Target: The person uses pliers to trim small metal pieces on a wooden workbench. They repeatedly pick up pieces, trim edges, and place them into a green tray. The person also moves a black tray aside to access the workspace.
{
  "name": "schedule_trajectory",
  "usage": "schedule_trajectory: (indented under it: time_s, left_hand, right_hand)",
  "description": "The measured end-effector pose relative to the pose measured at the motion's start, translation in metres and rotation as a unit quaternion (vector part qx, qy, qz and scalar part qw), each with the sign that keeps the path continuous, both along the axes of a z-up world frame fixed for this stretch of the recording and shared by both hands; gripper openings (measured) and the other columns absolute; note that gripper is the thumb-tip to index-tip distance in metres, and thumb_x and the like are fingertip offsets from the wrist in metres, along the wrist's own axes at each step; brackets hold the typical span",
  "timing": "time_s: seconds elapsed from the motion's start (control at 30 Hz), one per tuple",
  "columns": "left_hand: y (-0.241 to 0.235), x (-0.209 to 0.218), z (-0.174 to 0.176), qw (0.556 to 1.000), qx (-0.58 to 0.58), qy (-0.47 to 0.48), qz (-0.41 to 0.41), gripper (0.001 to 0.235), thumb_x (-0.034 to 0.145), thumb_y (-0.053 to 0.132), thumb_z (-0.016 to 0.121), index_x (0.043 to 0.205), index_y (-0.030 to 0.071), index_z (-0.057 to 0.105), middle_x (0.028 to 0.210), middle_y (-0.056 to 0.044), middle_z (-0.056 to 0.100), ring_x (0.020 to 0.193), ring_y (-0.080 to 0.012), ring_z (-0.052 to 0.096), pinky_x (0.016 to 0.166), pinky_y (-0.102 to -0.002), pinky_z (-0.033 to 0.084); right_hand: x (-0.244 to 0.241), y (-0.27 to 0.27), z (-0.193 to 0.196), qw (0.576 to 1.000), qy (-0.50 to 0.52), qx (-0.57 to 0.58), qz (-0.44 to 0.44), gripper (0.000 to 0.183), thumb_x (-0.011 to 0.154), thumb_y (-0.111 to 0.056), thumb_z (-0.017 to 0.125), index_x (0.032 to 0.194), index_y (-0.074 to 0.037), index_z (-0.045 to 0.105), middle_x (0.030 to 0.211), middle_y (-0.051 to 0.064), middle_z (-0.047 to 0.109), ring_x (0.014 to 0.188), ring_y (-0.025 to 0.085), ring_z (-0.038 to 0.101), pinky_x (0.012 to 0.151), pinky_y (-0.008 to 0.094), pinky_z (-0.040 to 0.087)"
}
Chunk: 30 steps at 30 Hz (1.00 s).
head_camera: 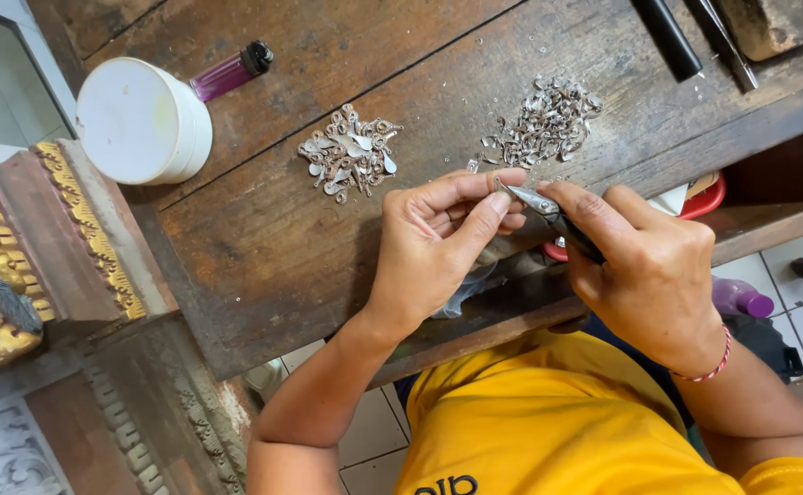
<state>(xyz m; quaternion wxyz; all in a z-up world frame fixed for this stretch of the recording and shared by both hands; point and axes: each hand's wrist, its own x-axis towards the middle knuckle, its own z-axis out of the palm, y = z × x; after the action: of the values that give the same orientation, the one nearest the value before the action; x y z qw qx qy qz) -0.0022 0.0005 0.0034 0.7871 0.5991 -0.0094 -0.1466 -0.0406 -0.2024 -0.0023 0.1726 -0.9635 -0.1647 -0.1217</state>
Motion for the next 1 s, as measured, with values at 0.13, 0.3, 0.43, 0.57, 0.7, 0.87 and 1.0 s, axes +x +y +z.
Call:
schedule_trajectory:
  time_s: [0.13, 0.3, 0.43, 0.57, 0.7, 0.87, 1.0]
  left_hand:
    - [-0.001, 0.001, 0.006, 1.000, 0.021, -0.005, 0.021, 0.022, 0.099, 0.004, 0.066, 0.119, -0.004, 0.073, 0.104, -0.011, 0.075, 0.089, -0.0159, 0.076, 0.089, -0.023, 0.064]
    - [0.004, 0.005, 0.008, 1.000, 0.000, 0.011, 0.029, 0.031, 0.101, 0.009, 0.062, 0.127, -0.007, 0.068, 0.104, -0.017, 0.076, 0.092, -0.0209, 0.075, 0.090, -0.028, 0.065]
    - [0.006, 0.007, 0.000, 0.997, -0.052, 0.027, 0.048, 0.028, 0.101, 0.012, 0.066, 0.124, -0.003, 0.072, 0.104, -0.014, 0.077, 0.090, -0.0170, 0.075, 0.088, -0.026, 0.063]
    - [0.006, 0.007, 0.001, 0.996, 0.024, -0.074, 0.053, 0.024, 0.096, -0.002, 0.074, 0.119, 0.004, 0.074, 0.113, -0.005, 0.072, 0.104, -0.0095, 0.069, 0.093, -0.018, 0.057]
    - [-0.004, -0.003, 0.006, 0.993, 0.029, -0.096, 0.055, 0.039, 0.094, -0.005, 0.077, 0.131, 0.002, 0.068, 0.104, -0.004, 0.066, 0.100, -0.0087, 0.066, 0.098, -0.020, 0.059]
    - [-0.009, -0.005, 0.009, 0.996, 0.047, -0.076, 0.017, 0.053, 0.093, -0.004, 0.077, 0.142, 0.004, 0.059, 0.099, -0.006, 0.071, 0.093, -0.0077, 0.067, 0.090, -0.020, 0.059]
    - [-0.011, -0.005, 0.014, 0.997, 0.046, -0.058, -0.001, 0.052, 0.089, -0.001, 0.079, 0.136, 0.005, 0.059, 0.097, -0.007, 0.073, 0.091, -0.0082, 0.069, 0.087, -0.019, 0.058]
  right_hand:
    - [0.002, -0.002, 0.002, 0.998, -0.006, -0.050, -0.026, 0.050, 0.088, -0.014, 0.073, 0.136, -0.023, 0.075, 0.081, 0.002, 0.057, 0.065, 0.027, 0.060, 0.053, 0.038, 0.041]
    - [0.010, -0.007, 0.003, 0.998, -0.005, -0.040, -0.040, 0.043, 0.095, -0.018, 0.076, 0.138, -0.021, 0.075, 0.085, 0.004, 0.058, 0.067, 0.029, 0.060, 0.058, 0.039, 0.042]
    - [0.013, -0.008, 0.000, 0.999, -0.001, 0.017, -0.031, 0.047, 0.090, -0.005, 0.072, 0.136, -0.016, 0.074, 0.090, 0.004, 0.064, 0.073, 0.026, 0.063, 0.062, 0.038, 0.044]
    - [0.012, -0.003, 0.006, 0.972, 0.024, 0.234, -0.030, 0.025, 0.100, 0.003, 0.070, 0.126, 0.003, 0.068, 0.119, 0.018, 0.073, 0.098, 0.027, 0.071, 0.088, 0.034, 0.049]
    - [0.003, 0.000, 0.010, 0.921, 0.132, 0.356, -0.089, 0.026, 0.098, -0.011, 0.077, 0.120, -0.005, 0.064, 0.084, 0.000, 0.055, 0.061, 0.003, 0.043, 0.066, 0.018, 0.038]
    - [0.006, 0.008, 0.005, 0.945, 0.063, 0.320, -0.024, 0.020, 0.098, 0.000, 0.073, 0.116, -0.001, 0.066, 0.102, 0.008, 0.069, 0.074, 0.012, 0.061, 0.072, 0.026, 0.047]
    - [0.006, 0.013, 0.014, 0.936, 0.095, 0.339, -0.025, 0.006, 0.100, 0.000, 0.065, 0.103, -0.005, 0.066, 0.074, 0.002, 0.069, 0.061, 0.007, 0.066, 0.062, 0.021, 0.048]
